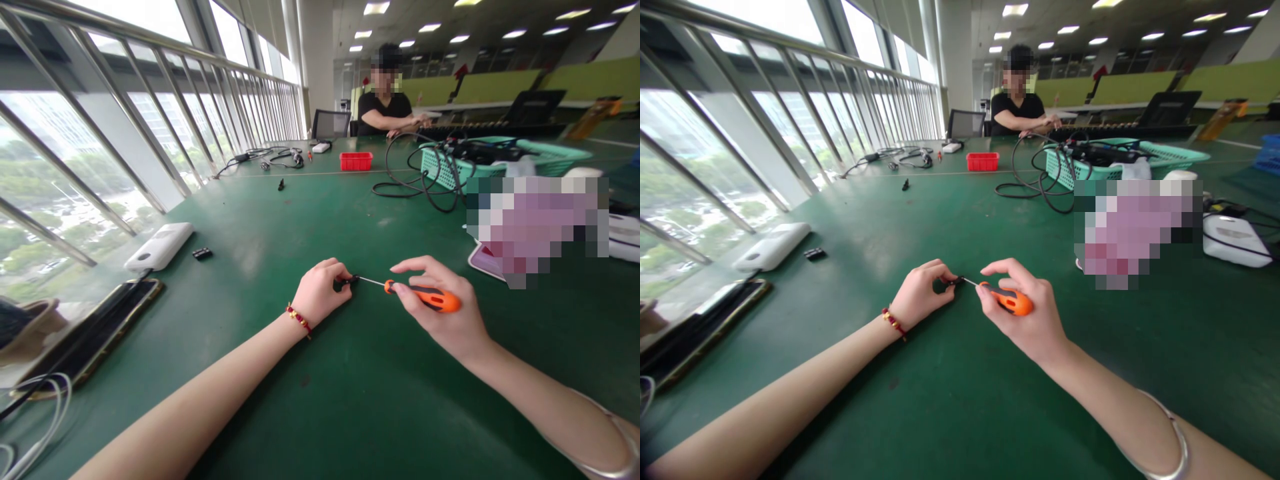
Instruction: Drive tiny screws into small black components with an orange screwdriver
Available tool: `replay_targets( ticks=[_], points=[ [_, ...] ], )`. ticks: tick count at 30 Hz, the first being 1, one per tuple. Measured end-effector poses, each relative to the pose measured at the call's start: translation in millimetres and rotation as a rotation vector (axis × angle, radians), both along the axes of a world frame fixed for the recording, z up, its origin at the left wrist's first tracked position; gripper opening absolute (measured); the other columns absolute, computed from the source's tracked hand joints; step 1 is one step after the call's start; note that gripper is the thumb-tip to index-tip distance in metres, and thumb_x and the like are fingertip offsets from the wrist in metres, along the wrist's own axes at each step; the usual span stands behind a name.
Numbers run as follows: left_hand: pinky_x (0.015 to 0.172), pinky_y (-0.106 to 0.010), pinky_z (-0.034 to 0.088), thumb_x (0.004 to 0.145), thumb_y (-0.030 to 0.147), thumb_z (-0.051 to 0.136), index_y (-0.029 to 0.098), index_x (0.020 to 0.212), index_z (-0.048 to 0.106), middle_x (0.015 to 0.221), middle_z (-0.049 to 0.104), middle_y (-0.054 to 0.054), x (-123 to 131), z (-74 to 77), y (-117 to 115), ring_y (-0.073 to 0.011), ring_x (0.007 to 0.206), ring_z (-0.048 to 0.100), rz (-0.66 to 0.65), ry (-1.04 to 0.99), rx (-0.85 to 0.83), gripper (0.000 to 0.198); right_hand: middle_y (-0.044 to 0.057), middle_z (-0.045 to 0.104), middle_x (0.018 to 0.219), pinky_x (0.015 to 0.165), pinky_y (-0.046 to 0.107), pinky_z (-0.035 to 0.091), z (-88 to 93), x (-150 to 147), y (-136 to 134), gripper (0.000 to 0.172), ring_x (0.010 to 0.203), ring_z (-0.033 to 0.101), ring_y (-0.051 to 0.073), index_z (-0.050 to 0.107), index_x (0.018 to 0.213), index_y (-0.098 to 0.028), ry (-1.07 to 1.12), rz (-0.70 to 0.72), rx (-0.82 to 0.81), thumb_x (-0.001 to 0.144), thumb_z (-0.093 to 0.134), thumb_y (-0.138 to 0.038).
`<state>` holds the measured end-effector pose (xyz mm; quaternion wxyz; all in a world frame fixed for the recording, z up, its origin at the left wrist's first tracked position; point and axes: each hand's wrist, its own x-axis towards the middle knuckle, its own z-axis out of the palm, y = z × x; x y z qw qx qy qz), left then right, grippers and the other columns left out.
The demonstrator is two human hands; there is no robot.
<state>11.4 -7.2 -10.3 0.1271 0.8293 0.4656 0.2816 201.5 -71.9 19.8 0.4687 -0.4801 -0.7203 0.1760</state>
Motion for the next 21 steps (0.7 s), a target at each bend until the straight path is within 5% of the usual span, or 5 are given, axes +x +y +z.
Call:
replay_targets(
  ticks=[3,9,13,16,21],
  points=[
    [0.068,-0.024,0.049,0.068,0.014,0.055,0.017,0.073,0.061,0.079,0.061,-0.001,0.0,-0.2,0.4,-0.0138,0.072,0.059,0.003,0.001,0.008,0.009,-0.008,0.043,0.049,0.044,0.021,0.035,-0.3,0.5,1.6,0.015,0.041,0.042,0.008,0.054,0.093,-0.02,0.007,0.004,0.025,0.078,0.056,-0.024],
    [0.068,-0.025,0.049,0.067,0.014,0.056,0.017,0.072,0.061,0.078,0.061,-0.001,0.1,-1.2,0.2,-0.0139,0.072,0.059,0.003,0.0,0.01,0.008,0.003,0.053,0.087,0.07,0.03,0.048,-4.8,-1.2,8.2,0.055,0.076,0.057,0.016,0.041,0.118,-0.019,0.145,-0.059,0.203,0.069,0.065,-0.023],
    [0.068,-0.025,0.049,0.067,0.014,0.056,0.017,0.072,0.06,0.078,0.061,-0.001,0.1,-1.2,0.5,-0.0138,0.072,0.058,-0.001,-0.007,0.004,0.008,-0.008,0.043,0.051,0.046,0.022,0.038,-1.3,-1.6,3.4,0.029,0.043,0.043,0.009,0.049,0.102,-0.02,0.061,-0.038,0.027,0.076,0.059,-0.027],
    [0.068,-0.024,0.049,0.066,0.014,0.056,0.017,0.072,0.06,0.078,0.061,-0.001,0.1,-1.3,1.2,-0.0138,0.072,0.058,-0.004,-0.008,0.003,0.008,-0.008,0.044,0.045,0.043,0.021,0.033,0.4,-1.2,-0.2,0.013,0.038,0.04,0.007,0.053,0.09,-0.02,-0.009,0.004,-0.03,0.079,0.056,-0.026],
    [0.068,-0.024,0.049,0.066,0.014,0.055,0.017,0.072,0.06,0.078,0.061,-0.001,-0.2,-2.1,1.7,-0.0137,0.071,0.058,-0.004,-0.015,0.001,0.008,-0.005,0.051,0.059,0.054,0.023,0.043,-2.5,-1.7,2.7,0.029,0.051,0.051,0.011,0.05,0.104,-0.02,0.025,-0.03,0.072,0.076,0.058,-0.022]
  ],
)
